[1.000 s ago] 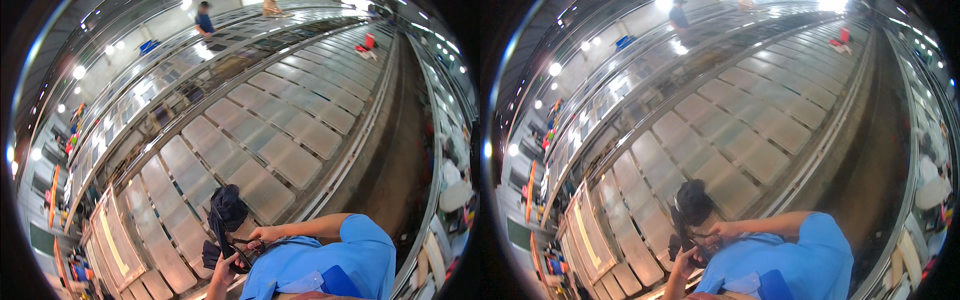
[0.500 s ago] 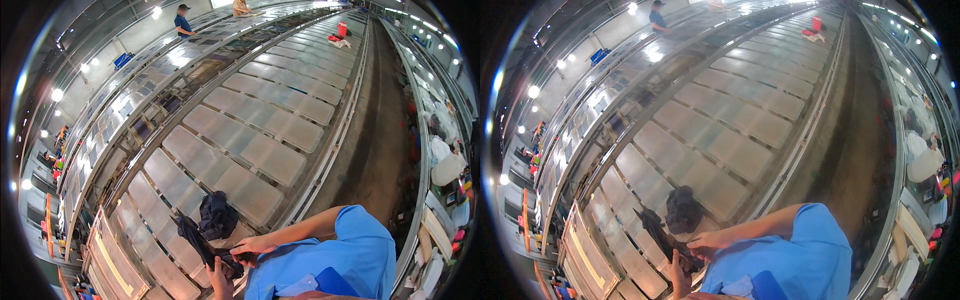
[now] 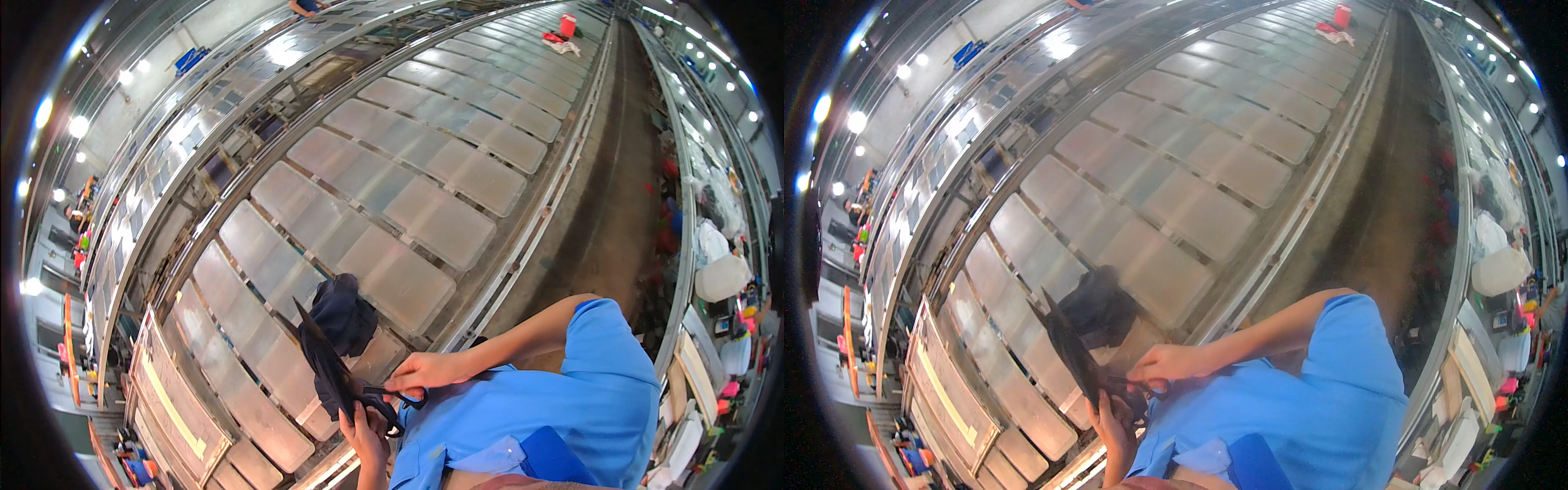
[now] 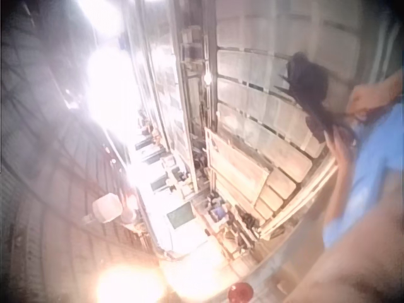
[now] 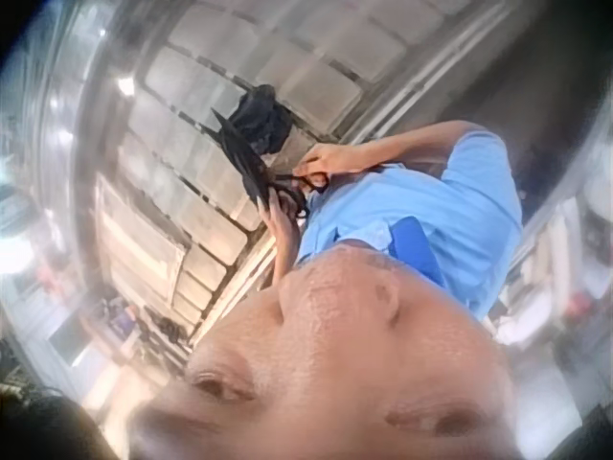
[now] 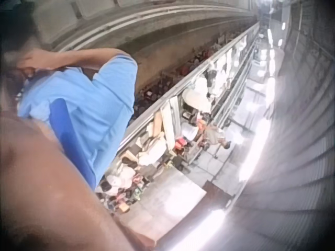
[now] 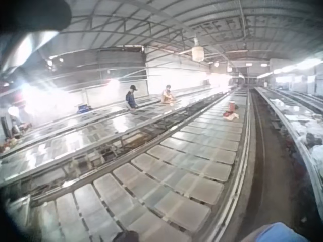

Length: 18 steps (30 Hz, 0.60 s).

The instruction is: The person uses large shears to cut a piece of black fabric into smaller strips on a metal workbench. The person handles the fabric and shears directly, cutting the material into multiple pieces and placing them on the table.

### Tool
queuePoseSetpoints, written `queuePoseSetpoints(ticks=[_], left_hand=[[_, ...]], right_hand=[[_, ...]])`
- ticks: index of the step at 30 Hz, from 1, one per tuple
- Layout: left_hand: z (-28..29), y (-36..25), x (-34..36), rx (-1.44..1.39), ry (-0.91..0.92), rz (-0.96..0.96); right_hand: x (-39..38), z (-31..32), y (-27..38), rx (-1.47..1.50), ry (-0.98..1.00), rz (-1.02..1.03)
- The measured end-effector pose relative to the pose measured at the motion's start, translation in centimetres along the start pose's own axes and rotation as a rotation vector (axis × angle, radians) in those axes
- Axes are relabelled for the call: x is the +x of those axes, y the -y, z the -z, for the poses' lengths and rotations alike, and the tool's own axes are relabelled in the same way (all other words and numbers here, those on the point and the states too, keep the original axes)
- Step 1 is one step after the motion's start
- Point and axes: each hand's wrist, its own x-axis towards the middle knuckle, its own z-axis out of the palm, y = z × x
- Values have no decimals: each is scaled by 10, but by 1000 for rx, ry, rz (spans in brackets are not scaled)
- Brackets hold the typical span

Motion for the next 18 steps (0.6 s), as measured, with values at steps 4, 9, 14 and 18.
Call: queuePoseSetpoints(ticks=[4,9,14,18], left_hand=[[1,-14,-2,91,62,117],[12,-15,0,156,-20,105],[43,-29,-8,297,57,267],[31,-38,11,173,-36,51]], right_hand=[[-1,-5,-14,68,-7,-28],[-6,-8,3,137,-41,-87],[-8,30,10,-24,0,-206],[10,20,52,6,-39,-12]])
